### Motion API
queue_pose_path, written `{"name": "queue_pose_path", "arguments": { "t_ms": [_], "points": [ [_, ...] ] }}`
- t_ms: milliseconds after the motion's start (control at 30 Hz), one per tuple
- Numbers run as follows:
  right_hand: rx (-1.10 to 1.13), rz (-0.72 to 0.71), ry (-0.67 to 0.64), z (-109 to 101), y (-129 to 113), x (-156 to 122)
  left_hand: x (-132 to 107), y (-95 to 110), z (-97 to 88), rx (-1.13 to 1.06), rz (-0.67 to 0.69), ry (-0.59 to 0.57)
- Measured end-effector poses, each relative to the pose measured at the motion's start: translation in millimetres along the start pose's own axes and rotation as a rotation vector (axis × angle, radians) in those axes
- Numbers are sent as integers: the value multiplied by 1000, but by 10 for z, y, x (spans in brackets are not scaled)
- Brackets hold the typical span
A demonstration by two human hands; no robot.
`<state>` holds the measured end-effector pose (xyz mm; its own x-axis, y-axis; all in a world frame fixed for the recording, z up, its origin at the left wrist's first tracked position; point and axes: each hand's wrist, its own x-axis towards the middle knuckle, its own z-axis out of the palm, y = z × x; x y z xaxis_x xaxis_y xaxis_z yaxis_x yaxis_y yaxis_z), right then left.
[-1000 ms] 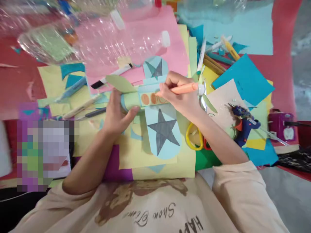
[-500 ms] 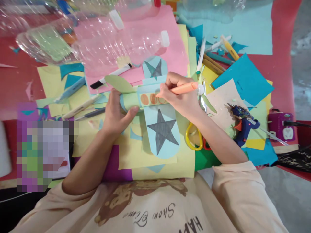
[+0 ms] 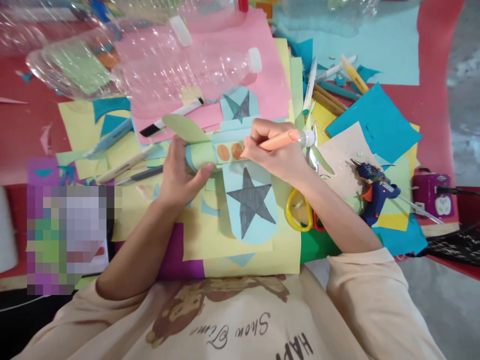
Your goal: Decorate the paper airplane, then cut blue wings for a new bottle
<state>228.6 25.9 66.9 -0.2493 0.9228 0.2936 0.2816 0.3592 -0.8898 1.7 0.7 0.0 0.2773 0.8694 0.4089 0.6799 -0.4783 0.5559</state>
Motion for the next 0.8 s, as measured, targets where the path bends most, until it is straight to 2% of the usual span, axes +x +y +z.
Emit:
{"name": "queue_pose_path", "arguments": {
  "t_ms": [233,467,800],
  "points": [
    [8,13,-51,-3,-15,-4,-5,-10,5,-8,-3,9],
    [19,65,15,-2,-29,11,3,-5,1,1,10,27],
    [40,112,76,0,14,0,5,8,-10,-13,-20,-7]
  ]
}}
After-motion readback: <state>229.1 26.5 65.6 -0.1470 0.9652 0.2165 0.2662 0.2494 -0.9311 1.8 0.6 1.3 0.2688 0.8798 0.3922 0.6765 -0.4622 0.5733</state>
